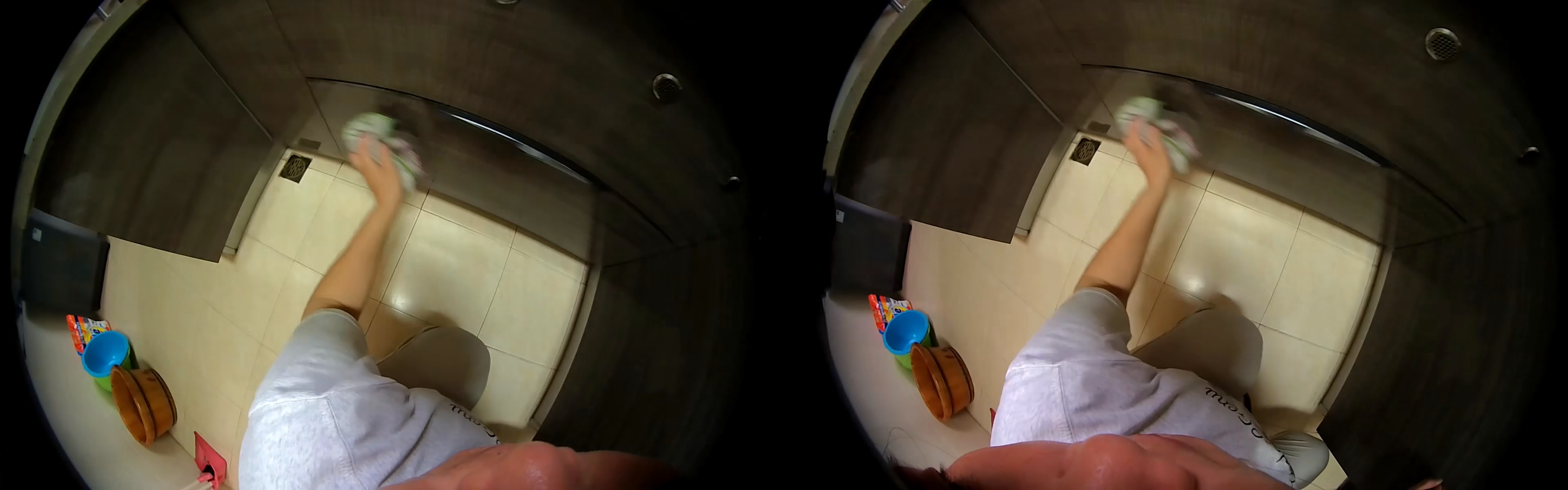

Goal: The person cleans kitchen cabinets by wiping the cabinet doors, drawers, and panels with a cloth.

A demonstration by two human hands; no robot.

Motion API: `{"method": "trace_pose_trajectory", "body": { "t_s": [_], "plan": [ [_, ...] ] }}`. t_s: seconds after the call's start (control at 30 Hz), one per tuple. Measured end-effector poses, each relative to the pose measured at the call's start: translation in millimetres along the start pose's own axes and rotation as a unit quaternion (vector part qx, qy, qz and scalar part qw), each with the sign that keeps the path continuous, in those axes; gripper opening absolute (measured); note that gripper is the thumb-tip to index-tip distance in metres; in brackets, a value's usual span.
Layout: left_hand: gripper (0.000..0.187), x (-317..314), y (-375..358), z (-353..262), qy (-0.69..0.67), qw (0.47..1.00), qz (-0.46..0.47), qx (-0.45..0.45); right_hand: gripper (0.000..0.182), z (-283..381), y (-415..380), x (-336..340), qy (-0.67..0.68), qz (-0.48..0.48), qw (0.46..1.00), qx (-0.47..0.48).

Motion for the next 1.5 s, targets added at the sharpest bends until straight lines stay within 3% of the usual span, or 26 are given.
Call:
{"method": "trace_pose_trajectory", "body": {
  "t_s": [0.07, 0.17, 0.23, 0.3, 0.4, 0.53, 0.63, 0.7, 0.73, 0.77, 0.8, 0.83, 0.97, 1.03, 1.07, 1.13, 1.23, 1.33, 1.4, 1.43, 1.5],
  "plan": [
    [0.047, -3.0, 67.8, 6.9, 0.009, 0.991, -0.126, 0.051, 0.03, 1.5, 0.6, -1.6, -0.015, 0.001, 1.0, 0.004],
    [0.046, -32.4, 133.5, 21.3, 0.036, 0.983, -0.138, 0.114, 0.031, 5.5, 3.2, -2.4, -0.009, 0.008, 1.0, 0.0],
    [0.04, -55.0, 121.1, 4.4, 0.167, 0.965, -0.193, 0.058, 0.031, 7.2, 2.8, -3.1, -0.015, 0.013, 1.0, 0.007],
    [0.033, -67.9, 79.1, -14.2, 0.125, 0.968, -0.216, -0.036, 0.031, 6.9, 2.2, -5.4, -0.026, 0.015, 0.999, 0.015],
    [0.022, -71.0, -3.3, -38.7, 0.08, 0.98, -0.117, -0.138, 0.032, 5.3, -2.8, -8.3, -0.041, 0.012, 0.999, 0.016],
    [0.042, -59.0, -73.2, -21.6, 0.109, 0.938, 0.037, -0.326, 0.033, 4.9, -6.0, -9.0, -0.046, 0.009, 0.998, 0.03],
    [0.047, -55.9, -39.1, 12.7, 0.089, 0.945, 0.023, -0.315, 0.034, 6.2, -0.6, -6.1, -0.04, 0.01, 0.998, 0.04],
    [0.063, -60.9, -16.8, 51.9, 0.168, 0.933, -0.06, -0.313, 0.034, 9.8, -0.7, -6.0, -0.032, 0.011, 0.999, 0.042],
    [0.071, -57.7, -2.5, 61.2, 0.09, 0.979, -0.056, -0.173, 0.035, 9.3, -0.9, -7.9, -0.023, 0.014, 0.999, 0.04],
    [0.072, -50.2, 8.6, 59.2, 0.184, 0.978, -0.074, -0.066, 0.035, 9.0, -1.1, -8.5, -0.016, 0.019, 0.999, 0.039],
    [0.067, -48.0, 23.7, 68.8, 0.163, 0.981, -0.099, 0.034, 0.035, 8.7, -0.7, -8.2, -0.021, 0.022, 0.999, 0.043],
    [0.059, -52.2, 33.7, 89.3, 0.194, 0.968, -0.136, 0.078, 0.036, 8.5, -0.8, -7.6, -0.033, 0.015, 0.998, 0.047],
    [0.06, -65.4, 24.3, 167.7, 0.251, 0.956, -0.138, 0.061, 0.039, 13.3, 2.1, -11.5, -0.033, -0.012, 0.998, 0.057],
    [0.063, -74.8, 10.6, 165.4, 0.247, 0.957, -0.143, 0.044, 0.04, 12.4, 3.7, -9.7, -0.028, -0.001, 0.998, 0.05],
    [0.068, -76.0, -9.7, 142.9, 0.177, 0.948, -0.131, 0.229, 0.04, 11.3, 2.2, -10.3, -0.02, 0.004, 0.999, 0.043],
    [0.076, -77.9, -58.0, 88.2, 0.144, 0.891, -0.09, 0.42, 0.04, 15.3, 8.7, -9.6, -0.022, 0.003, 0.999, 0.05],
    [0.081, -85.3, -140.3, 26.1, 0.198, 0.867, 0.042, 0.454, 0.04, 13.1, 6.2, -9.9, -0.015, 0.0, 0.998, 0.056],
    [0.078, -90.6, -177.6, -22.0, 0.149, 0.84, 0.084, 0.515, 0.04, 11.6, 7.3, -10.4, -0.005, -0.003, 0.999, 0.054],
    [0.071, -90.1, -172.1, -33.1, 0.042, 0.75, 0.047, 0.658, 0.04, 8.3, 2.5, -10.7, -0.001, -0.002, 0.999, 0.048],
    [0.071, -94.1, -167.5, -14.3, 0.038, 0.752, 0.049, 0.656, 0.04, 8.7, 1.8, -10.4, -0.003, -0.003, 0.999, 0.042],
    [0.063, -106.7, -153.0, 43.3, -0.257, 0.67, 0.097, 0.69, 0.039, 11.0, 1.7, -9.8, -0.034, -0.009, 0.998, 0.058]
  ]
}}
Point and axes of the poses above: each hand's wrist, its own y-axis towards the middle knuckle, its own x-axis out of the back of the hand, z = x × y, the point moved 1 cm from there along y, towards the middle knuckle, and after that the axes turned 14 degrees about -z, right-handed, at the moved point
